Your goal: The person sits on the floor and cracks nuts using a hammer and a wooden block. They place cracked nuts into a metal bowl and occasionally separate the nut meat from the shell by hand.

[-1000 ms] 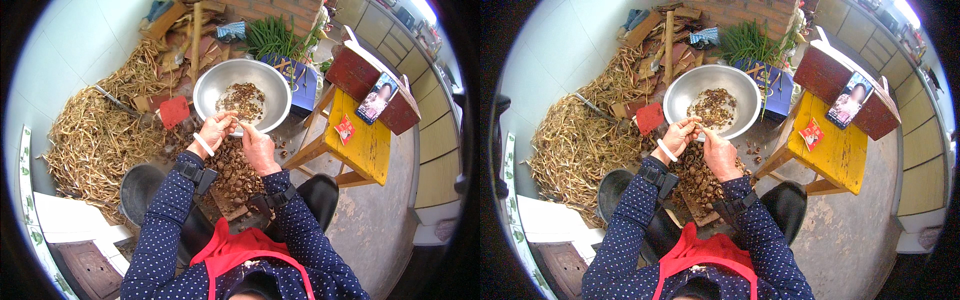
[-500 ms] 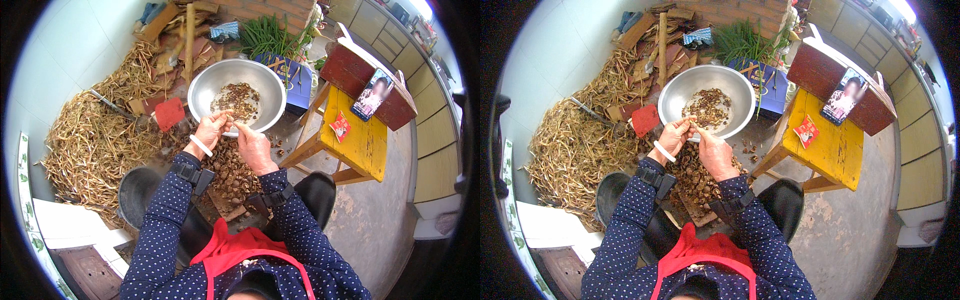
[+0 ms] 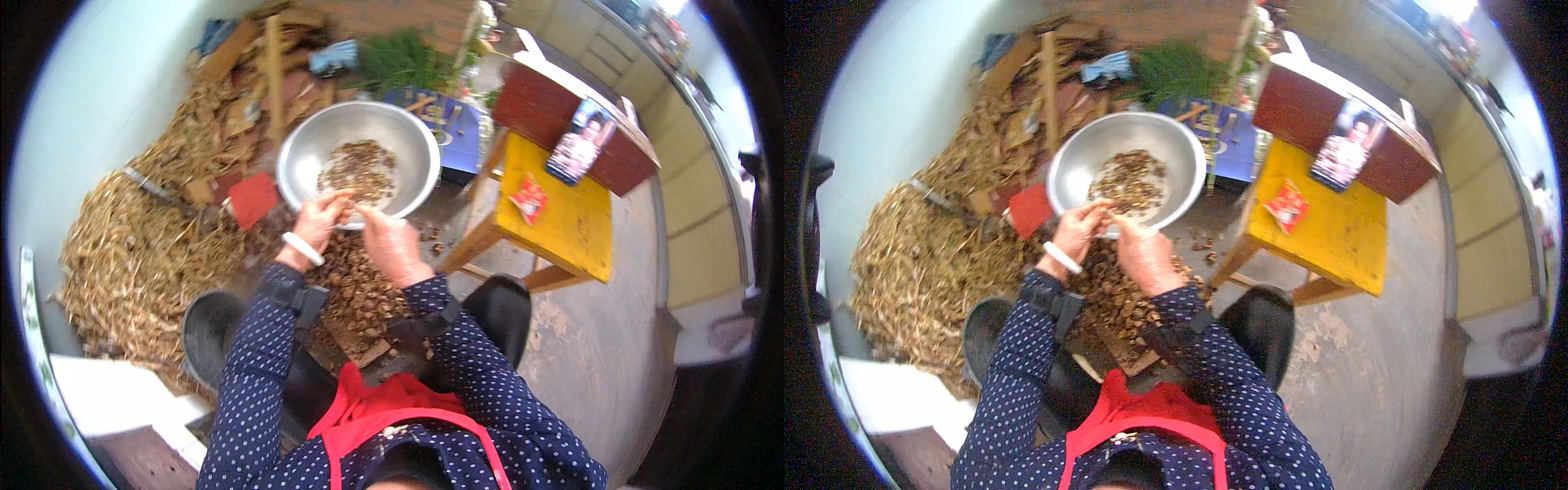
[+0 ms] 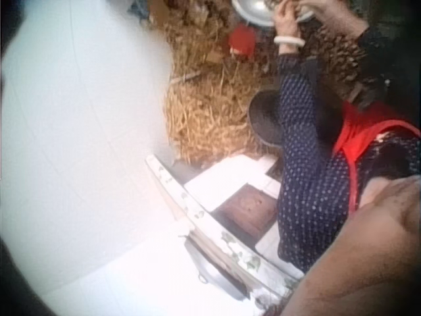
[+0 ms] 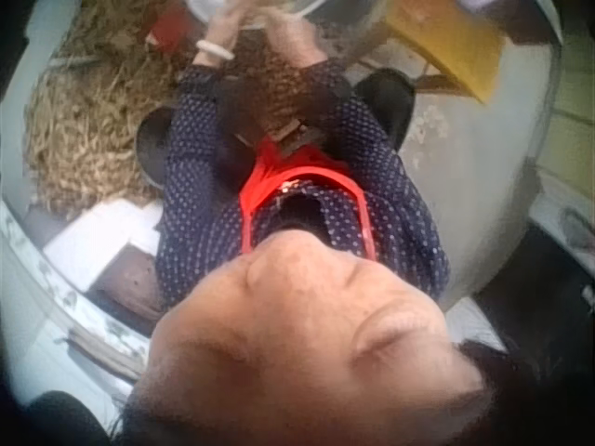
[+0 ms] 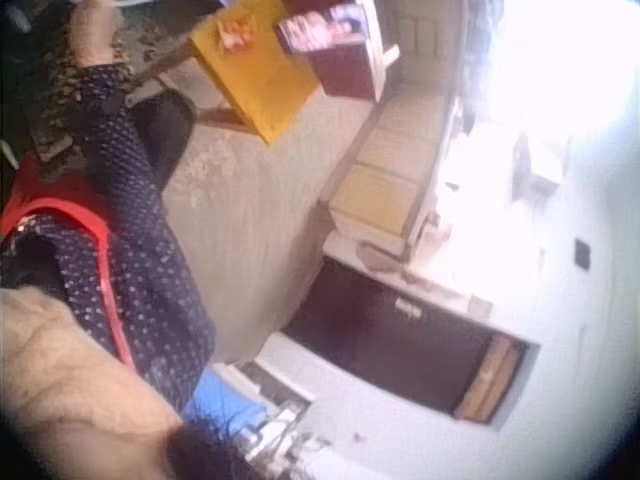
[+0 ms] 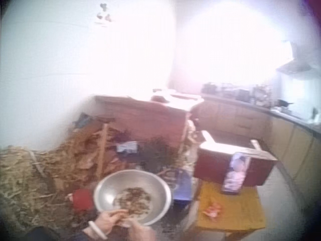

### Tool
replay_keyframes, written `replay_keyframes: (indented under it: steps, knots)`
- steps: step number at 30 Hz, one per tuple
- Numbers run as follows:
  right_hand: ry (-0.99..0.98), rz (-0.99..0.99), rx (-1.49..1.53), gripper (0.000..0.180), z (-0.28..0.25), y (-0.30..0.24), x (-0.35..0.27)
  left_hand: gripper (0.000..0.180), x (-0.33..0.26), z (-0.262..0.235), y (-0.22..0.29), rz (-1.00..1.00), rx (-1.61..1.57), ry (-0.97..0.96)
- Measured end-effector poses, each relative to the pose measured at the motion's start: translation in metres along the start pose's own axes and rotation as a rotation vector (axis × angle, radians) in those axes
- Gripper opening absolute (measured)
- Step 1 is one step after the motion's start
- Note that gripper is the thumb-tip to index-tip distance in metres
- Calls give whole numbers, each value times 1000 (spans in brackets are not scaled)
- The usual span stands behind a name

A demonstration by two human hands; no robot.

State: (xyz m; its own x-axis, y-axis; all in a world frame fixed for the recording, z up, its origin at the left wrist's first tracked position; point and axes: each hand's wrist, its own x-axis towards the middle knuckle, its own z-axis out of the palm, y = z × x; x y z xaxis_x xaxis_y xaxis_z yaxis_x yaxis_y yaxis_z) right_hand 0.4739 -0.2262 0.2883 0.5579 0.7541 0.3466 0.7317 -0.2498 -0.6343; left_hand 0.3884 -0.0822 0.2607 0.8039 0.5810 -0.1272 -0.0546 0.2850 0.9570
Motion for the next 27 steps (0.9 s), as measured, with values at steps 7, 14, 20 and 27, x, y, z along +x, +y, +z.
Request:
replay_keyframes:
  steps: [7, 14, 20, 27]
  knots:
    - [-73, 151, 200, 24, 5, 11, 4, 20, 8, -5, -5, 11, 37, -36]
    - [-121, 225, 394, 28, 30, 27, 18, 20, 25, -12, -18, -126, -192, -14]
    - [-100, 396, 704, 26, 51, 29, 26, 17, 41, -18, -31, -213, -437, 35]
    - [-164, 690, 1187, 34, 53, 21, 26, 16, 49, -23, -39, -170, -535, 112]
